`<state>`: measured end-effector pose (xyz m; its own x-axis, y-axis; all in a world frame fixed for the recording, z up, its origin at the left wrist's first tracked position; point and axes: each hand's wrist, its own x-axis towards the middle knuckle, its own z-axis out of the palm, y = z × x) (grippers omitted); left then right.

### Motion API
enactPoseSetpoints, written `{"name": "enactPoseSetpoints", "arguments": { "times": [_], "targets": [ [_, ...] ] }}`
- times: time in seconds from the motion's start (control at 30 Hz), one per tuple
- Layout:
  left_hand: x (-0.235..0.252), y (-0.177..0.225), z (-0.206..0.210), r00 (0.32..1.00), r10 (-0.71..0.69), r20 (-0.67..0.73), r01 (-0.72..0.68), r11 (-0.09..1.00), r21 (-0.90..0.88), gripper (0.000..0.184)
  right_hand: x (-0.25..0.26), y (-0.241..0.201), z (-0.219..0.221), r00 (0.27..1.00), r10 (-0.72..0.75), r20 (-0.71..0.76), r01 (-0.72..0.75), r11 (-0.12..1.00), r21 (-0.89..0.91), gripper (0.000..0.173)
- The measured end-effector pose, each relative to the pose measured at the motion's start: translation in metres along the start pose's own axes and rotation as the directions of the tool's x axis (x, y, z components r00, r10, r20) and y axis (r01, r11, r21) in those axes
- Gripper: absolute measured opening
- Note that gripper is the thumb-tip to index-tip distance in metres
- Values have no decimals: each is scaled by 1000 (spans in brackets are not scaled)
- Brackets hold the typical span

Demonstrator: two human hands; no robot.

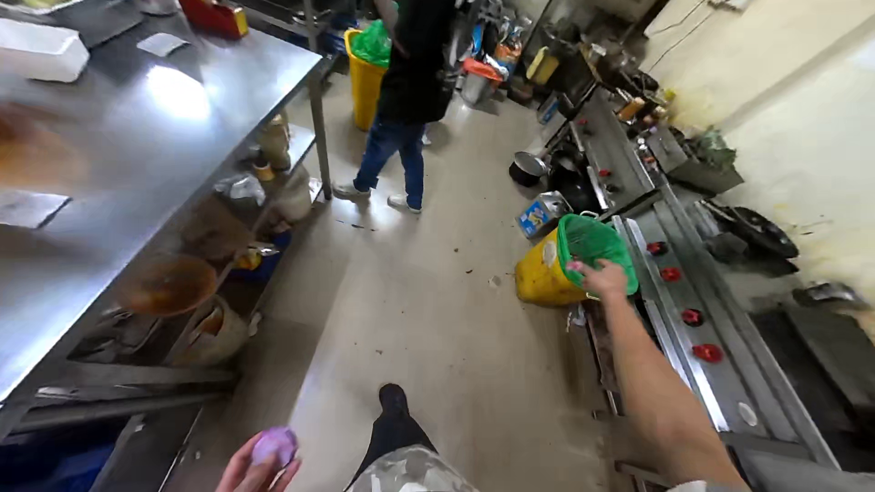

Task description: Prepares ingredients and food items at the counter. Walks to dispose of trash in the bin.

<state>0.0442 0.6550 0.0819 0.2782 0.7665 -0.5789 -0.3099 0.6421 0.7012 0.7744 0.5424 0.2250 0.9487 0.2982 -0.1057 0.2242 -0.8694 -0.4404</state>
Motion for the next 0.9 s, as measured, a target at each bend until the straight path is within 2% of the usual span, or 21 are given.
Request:
{"name": "enactPoseSetpoints", "arguments": {
  "times": [0.07, 0.1, 0.17, 0.23, 0.27, 0.33, 0.4, 0.47, 0.53, 0.67, 0.77, 0.83, 0.9],
  "targets": [
    [2, 3, 91, 1000, 1, 12, -1, 1000, 0, 45, 22, 1, -36, 999, -21, -31, 24, 996, 82, 50],
    [1, 6, 128, 999, 27, 21, -26, 1000, -10, 46, 18, -3, -36, 997, -74, 4, 73, 987, 142, 44],
    [-3, 19, 184, 995, 83, 59, -83, 997, -7, 44, -14, -15, -4, 956, -266, 123, 229, 939, 256, 28],
    [-6, 30, 223, 981, 144, 127, -151, 987, 48, 43, -73, -33, 39, 842, -470, 263, 369, 859, 354, 17],
    [-8, 34, 238, 972, 172, 161, -187, 979, 82, 42, -109, -43, 58, 771, -542, 335, 393, 818, 419, 16],
    [-16, 38, 260, 958, 210, 195, -240, 959, 148, 40, -179, -62, 84, 641, -617, 456, 299, 748, 593, 18],
    [-24, 38, 271, 950, 247, 193, -286, 935, 209, 38, -226, -81, 95, 519, -687, 508, 131, 651, 748, 22],
    [-31, 34, 274, 941, 291, 172, -328, 908, 260, 37, -257, -100, 92, 434, -737, 518, 19, 582, 813, 30],
    [-39, 29, 273, 933, 329, 149, -359, 884, 300, 37, -275, -113, 87, 418, -749, 513, 18, 572, 820, 33],
    [-54, 24, 267, 911, 402, 95, -409, 843, 350, 33, -289, -126, 88, 394, -782, 483, 108, 561, 821, 19],
    [-62, 25, 255, 889, 453, 60, -441, 816, 373, 32, -301, -131, 89, 364, -806, 468, 141, 544, 827, 16],
    [-70, 26, 246, 884, 466, 37, -443, 810, 384, 31, -315, -133, 88, 376, -813, 445, 198, 540, 818, 20],
    [-78, 29, 237, 879, 478, 11, -446, 811, 378, 31, -331, -135, 90, 381, -811, 444, 273, 557, 784, 34]
  ]
}}
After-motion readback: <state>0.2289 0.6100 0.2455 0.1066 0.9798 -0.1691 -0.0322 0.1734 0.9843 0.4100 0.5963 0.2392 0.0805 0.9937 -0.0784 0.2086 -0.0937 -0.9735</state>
